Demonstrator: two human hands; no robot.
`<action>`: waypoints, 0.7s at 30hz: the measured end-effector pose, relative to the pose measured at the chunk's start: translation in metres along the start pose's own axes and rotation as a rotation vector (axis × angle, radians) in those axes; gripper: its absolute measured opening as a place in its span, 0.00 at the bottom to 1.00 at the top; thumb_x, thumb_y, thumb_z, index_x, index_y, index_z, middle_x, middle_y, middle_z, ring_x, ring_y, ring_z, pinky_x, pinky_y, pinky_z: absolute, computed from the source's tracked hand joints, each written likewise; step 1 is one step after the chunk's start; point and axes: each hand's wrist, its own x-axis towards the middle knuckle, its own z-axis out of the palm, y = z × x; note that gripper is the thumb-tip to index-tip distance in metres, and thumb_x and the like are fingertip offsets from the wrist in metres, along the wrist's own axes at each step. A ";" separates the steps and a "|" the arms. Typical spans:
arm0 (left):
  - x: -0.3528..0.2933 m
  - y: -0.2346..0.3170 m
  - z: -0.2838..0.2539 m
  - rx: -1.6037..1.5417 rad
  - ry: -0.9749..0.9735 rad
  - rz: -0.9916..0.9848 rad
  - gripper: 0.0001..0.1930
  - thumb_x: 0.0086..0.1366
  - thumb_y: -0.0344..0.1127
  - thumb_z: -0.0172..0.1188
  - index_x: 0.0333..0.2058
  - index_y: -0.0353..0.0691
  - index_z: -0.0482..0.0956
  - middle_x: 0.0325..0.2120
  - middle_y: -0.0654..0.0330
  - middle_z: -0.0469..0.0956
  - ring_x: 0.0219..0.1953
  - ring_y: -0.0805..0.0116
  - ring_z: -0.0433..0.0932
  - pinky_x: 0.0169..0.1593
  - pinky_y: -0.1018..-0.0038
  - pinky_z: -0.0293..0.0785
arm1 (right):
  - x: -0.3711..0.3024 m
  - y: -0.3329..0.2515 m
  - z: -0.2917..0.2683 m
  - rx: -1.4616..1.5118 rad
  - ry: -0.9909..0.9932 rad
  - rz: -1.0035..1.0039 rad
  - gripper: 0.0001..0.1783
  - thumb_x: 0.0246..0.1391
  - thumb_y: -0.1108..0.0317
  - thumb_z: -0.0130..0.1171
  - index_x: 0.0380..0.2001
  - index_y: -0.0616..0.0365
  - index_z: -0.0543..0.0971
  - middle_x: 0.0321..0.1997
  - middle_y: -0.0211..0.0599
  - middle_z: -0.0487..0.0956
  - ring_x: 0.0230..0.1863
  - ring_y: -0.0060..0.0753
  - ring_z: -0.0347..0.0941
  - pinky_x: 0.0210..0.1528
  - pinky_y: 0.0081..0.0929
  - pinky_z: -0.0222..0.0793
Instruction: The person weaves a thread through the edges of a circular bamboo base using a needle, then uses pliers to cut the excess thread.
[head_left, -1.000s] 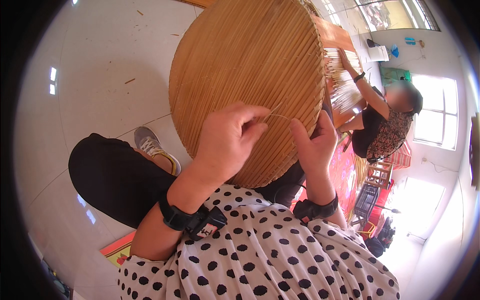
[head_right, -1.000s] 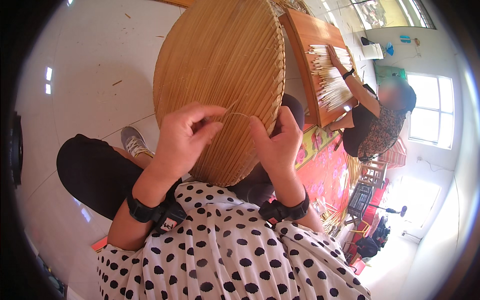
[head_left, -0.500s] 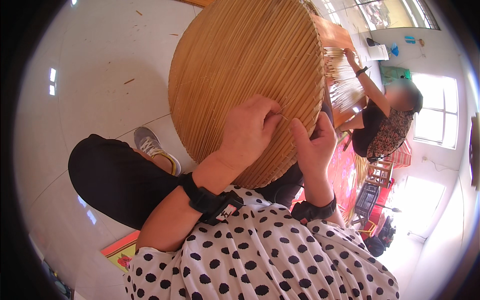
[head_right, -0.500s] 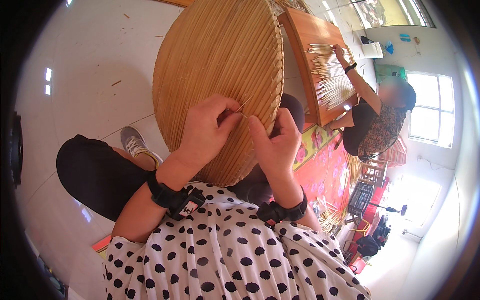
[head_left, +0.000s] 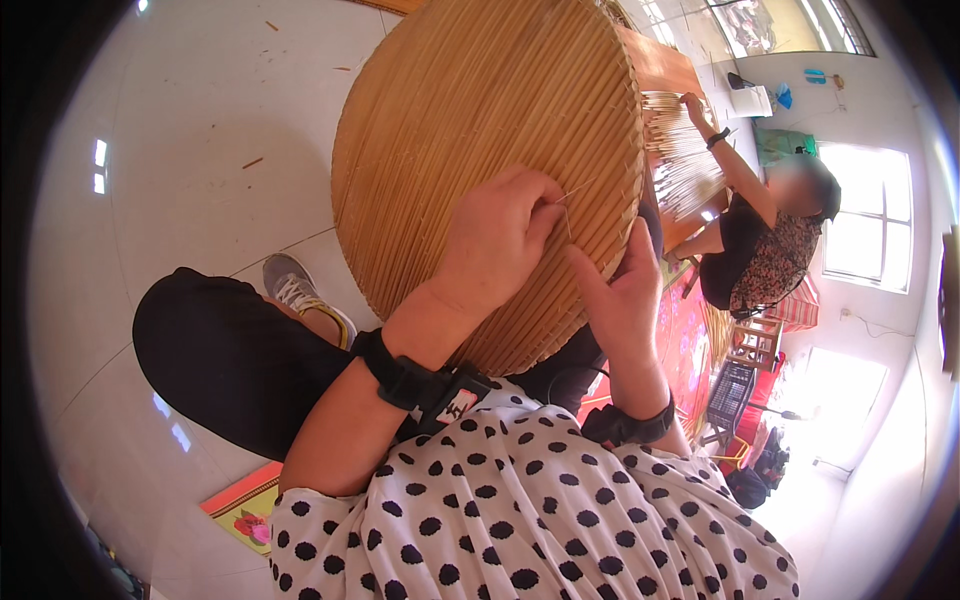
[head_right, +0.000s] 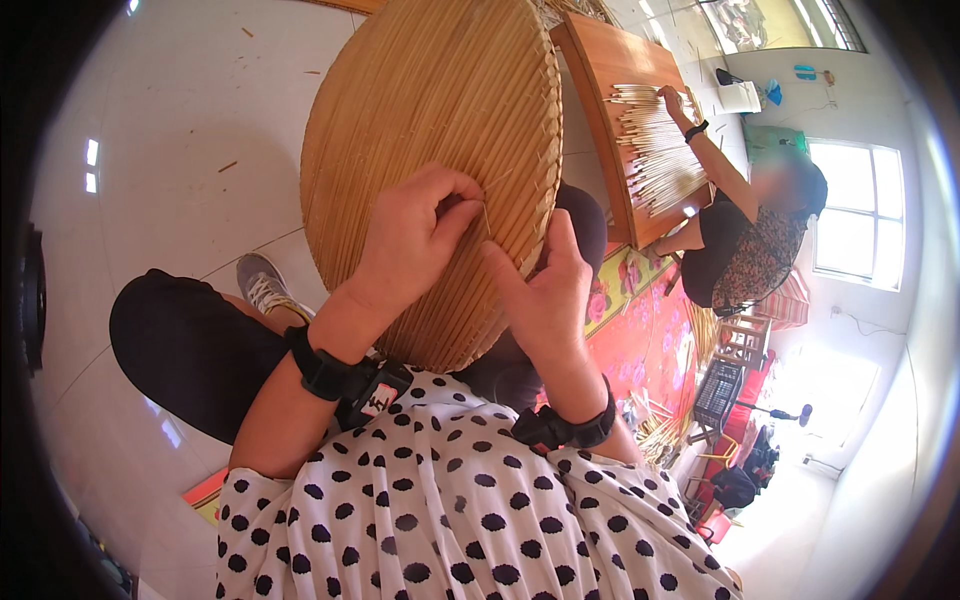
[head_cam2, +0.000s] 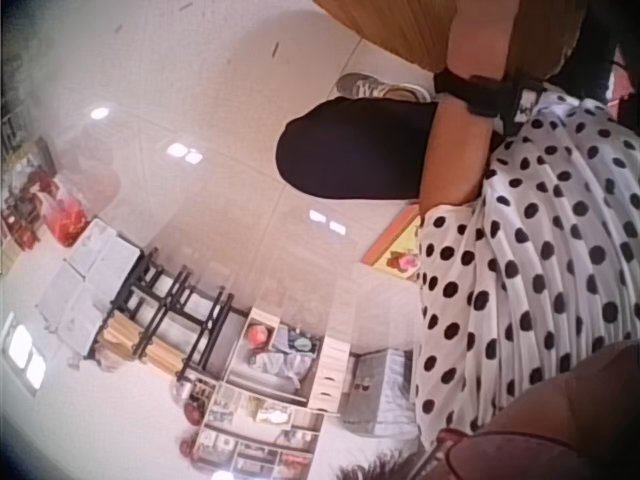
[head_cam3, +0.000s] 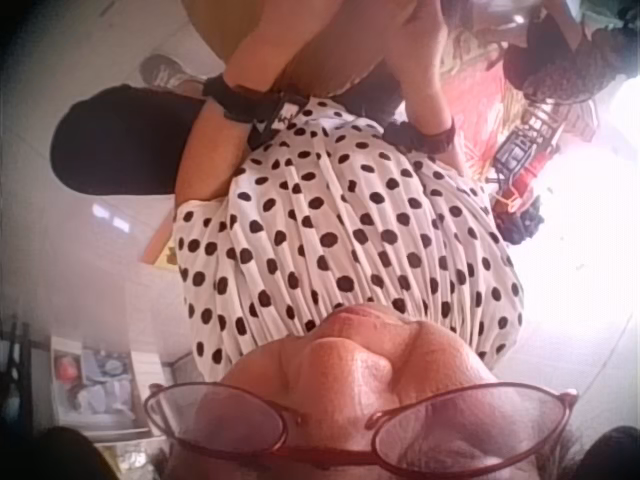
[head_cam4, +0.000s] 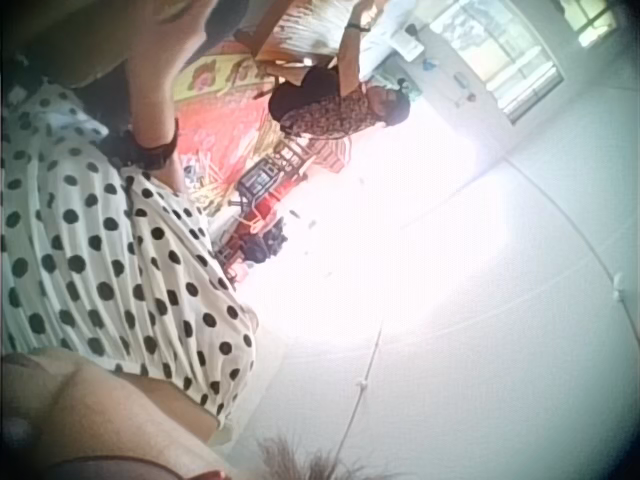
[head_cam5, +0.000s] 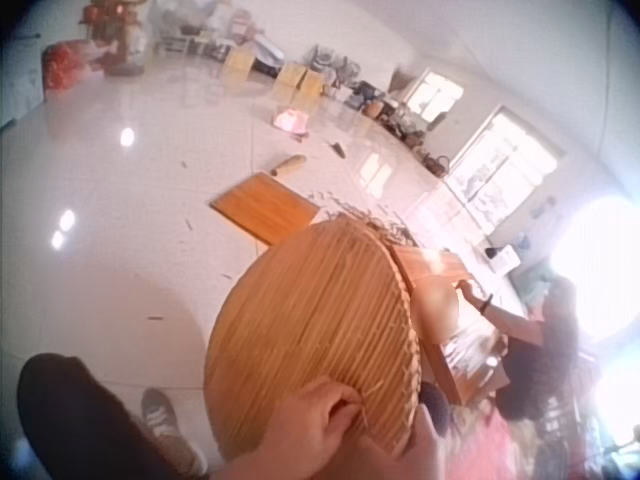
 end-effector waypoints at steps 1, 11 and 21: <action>0.001 0.000 0.000 -0.012 0.002 -0.011 0.04 0.57 0.27 0.64 0.31 0.36 0.78 0.29 0.51 0.79 0.34 0.47 0.79 0.37 0.59 0.75 | -0.002 -0.005 0.002 -0.091 0.008 -0.023 0.14 0.52 0.71 0.68 0.36 0.64 0.72 0.32 0.35 0.82 0.31 0.19 0.76 0.35 0.23 0.73; 0.004 0.007 -0.007 0.004 -0.044 -0.027 0.04 0.55 0.27 0.65 0.30 0.36 0.79 0.29 0.50 0.79 0.33 0.48 0.80 0.37 0.59 0.75 | -0.003 -0.007 0.006 -0.208 0.053 0.097 0.16 0.50 0.68 0.67 0.42 0.65 0.81 0.33 0.41 0.85 0.32 0.26 0.81 0.39 0.27 0.76; 0.000 0.020 -0.032 -0.088 -0.101 -0.144 0.04 0.58 0.26 0.66 0.31 0.34 0.80 0.28 0.50 0.81 0.29 0.52 0.80 0.32 0.66 0.75 | -0.005 -0.002 0.009 -0.204 0.137 0.160 0.14 0.51 0.67 0.67 0.38 0.65 0.83 0.29 0.39 0.85 0.30 0.24 0.81 0.37 0.26 0.76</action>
